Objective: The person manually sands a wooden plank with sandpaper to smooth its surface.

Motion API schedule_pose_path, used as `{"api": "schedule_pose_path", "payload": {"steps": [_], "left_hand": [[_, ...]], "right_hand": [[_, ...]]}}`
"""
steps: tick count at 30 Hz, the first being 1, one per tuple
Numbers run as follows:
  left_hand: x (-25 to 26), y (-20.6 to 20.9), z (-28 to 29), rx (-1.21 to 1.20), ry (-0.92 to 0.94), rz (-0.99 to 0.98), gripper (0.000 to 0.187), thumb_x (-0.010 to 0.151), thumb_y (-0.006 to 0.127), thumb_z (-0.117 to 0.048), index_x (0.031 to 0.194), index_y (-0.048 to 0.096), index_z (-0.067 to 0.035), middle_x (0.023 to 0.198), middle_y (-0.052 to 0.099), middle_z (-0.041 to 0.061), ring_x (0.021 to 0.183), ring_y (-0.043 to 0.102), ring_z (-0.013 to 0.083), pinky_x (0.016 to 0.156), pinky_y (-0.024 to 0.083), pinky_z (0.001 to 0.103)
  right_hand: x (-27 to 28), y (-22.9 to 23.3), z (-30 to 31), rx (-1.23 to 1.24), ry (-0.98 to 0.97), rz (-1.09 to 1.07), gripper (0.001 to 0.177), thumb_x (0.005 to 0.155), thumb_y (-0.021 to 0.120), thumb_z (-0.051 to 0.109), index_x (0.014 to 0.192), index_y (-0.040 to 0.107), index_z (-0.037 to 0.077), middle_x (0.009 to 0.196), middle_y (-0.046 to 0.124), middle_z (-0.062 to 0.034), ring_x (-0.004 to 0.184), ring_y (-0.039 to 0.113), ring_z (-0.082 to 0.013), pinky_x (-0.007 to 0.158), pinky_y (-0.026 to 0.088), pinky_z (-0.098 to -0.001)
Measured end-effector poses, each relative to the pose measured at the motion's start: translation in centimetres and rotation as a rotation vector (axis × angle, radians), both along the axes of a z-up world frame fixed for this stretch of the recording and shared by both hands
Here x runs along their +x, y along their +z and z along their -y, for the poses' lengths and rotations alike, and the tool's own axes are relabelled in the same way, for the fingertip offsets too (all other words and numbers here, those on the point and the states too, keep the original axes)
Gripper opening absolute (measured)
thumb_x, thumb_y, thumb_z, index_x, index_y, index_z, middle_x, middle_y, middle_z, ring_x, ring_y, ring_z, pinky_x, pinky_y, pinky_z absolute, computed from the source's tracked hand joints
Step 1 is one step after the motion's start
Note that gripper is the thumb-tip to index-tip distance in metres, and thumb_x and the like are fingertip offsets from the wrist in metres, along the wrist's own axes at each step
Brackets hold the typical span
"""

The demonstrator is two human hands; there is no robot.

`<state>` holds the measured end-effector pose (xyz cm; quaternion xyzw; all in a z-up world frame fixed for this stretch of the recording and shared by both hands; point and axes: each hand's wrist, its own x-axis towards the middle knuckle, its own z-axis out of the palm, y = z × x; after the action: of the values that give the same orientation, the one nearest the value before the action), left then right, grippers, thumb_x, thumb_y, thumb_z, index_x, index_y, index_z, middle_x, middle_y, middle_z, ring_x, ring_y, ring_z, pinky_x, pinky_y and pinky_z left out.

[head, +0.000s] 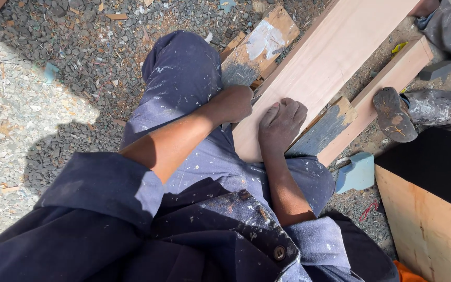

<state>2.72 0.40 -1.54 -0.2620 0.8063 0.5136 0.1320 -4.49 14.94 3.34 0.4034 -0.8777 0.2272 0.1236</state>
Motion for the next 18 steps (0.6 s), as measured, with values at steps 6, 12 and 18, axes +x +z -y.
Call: {"api": "schedule_pose_path", "payload": {"steps": [6,12,18], "left_hand": [[0.6,2.7,2.3,0.150,0.055,-0.041,0.029,0.075,0.059,-0.018,0.094,0.075,-0.002,0.075,0.071,0.018,0.073,0.075,0.0339,0.055,0.060,0.040],[-0.5,2.3,2.2,0.073,0.365,-0.163,0.041,0.086,0.057,-0.011,0.123,0.068,0.003,0.102,0.072,0.024,0.100,0.073,0.0406,0.071,0.065,0.048],[-0.2,2.0,0.7,0.138,0.222,-0.012,0.039,0.083,0.060,-0.018,0.106,0.073,0.011,0.096,0.072,0.033,0.100,0.071,0.0506,0.077,0.062,0.059]], "right_hand": [[-0.8,-0.1,0.7,-0.024,0.006,0.004,0.015,0.098,0.055,0.014,0.110,0.056,0.006,0.100,0.047,-0.0130,0.098,0.055,-0.0405,0.087,0.049,-0.0505],[-0.9,-0.1,0.0,-0.037,0.029,0.015,0.015,0.098,0.057,0.016,0.109,0.056,0.006,0.101,0.048,-0.0155,0.100,0.056,-0.0422,0.088,0.049,-0.0520],[-0.9,-0.3,0.4,-0.040,-0.010,0.038,0.015,0.097,0.058,0.016,0.109,0.057,0.008,0.103,0.048,-0.0139,0.100,0.057,-0.0411,0.088,0.049,-0.0512]]}}
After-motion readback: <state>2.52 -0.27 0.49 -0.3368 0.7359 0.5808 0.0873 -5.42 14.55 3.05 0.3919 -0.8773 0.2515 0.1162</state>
